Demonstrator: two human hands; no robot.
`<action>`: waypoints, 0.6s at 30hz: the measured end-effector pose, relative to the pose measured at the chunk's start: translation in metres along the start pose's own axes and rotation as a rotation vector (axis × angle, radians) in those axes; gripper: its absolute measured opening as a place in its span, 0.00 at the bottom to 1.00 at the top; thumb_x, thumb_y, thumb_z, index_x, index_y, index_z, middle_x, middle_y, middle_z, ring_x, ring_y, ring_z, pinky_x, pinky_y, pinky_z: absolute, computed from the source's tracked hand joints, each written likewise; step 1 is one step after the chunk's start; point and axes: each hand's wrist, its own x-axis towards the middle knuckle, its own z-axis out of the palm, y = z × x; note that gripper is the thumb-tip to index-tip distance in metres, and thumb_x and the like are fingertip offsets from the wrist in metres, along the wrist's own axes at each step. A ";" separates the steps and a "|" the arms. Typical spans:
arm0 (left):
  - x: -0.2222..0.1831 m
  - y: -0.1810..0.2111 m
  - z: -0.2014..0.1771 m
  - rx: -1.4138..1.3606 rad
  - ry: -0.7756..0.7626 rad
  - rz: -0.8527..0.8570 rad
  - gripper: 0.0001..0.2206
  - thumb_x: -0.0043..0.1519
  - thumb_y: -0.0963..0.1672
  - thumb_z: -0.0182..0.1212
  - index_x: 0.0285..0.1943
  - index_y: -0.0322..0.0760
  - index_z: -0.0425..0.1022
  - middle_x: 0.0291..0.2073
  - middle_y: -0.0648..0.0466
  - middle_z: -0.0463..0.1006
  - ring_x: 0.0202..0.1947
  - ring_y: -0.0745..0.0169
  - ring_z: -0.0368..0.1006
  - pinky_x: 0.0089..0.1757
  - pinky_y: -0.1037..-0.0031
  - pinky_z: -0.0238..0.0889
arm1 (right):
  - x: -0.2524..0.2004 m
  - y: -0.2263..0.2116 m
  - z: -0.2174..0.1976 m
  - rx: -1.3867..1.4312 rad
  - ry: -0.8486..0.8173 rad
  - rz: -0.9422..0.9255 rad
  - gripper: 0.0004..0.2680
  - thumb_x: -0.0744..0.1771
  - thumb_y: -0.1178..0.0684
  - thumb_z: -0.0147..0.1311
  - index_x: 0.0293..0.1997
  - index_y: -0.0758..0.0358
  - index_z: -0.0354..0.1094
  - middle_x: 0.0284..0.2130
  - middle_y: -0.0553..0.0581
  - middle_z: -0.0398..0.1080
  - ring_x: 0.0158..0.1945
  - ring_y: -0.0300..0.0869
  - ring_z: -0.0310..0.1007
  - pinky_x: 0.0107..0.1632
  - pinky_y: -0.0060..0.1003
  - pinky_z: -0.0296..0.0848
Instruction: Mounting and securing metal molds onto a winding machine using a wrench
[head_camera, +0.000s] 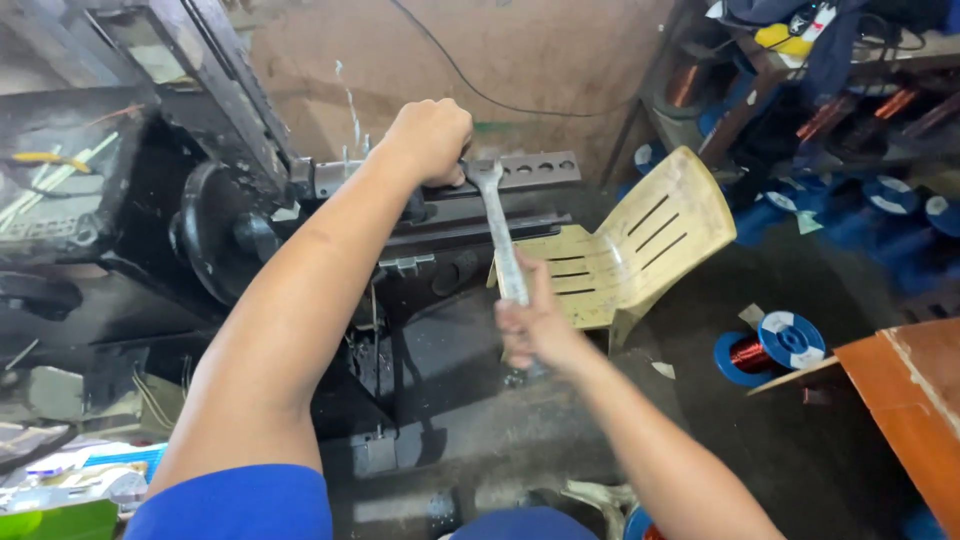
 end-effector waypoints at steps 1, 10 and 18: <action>0.000 0.002 -0.006 0.006 -0.041 -0.005 0.17 0.45 0.51 0.78 0.38 0.44 0.83 0.36 0.45 0.80 0.38 0.40 0.79 0.36 0.54 0.72 | -0.007 -0.012 -0.005 0.023 -0.082 0.062 0.21 0.67 0.63 0.45 0.64 0.44 0.45 0.17 0.53 0.53 0.11 0.36 0.47 0.11 0.29 0.51; -0.008 0.006 0.000 0.024 0.018 -0.081 0.16 0.51 0.48 0.72 0.42 0.34 0.79 0.38 0.43 0.81 0.40 0.39 0.79 0.39 0.54 0.74 | -0.020 -0.015 0.014 -0.058 0.045 -0.024 0.21 0.69 0.59 0.42 0.69 0.41 0.43 0.19 0.54 0.50 0.11 0.36 0.45 0.14 0.30 0.55; -0.183 0.036 -0.001 -0.461 1.107 0.224 0.05 0.61 0.38 0.60 0.44 0.30 0.77 0.40 0.45 0.79 0.41 0.46 0.75 0.44 0.62 0.67 | -0.055 0.091 -0.026 -0.103 0.151 -0.286 0.26 0.67 0.50 0.50 0.71 0.48 0.37 0.12 0.52 0.51 0.06 0.35 0.49 0.09 0.31 0.56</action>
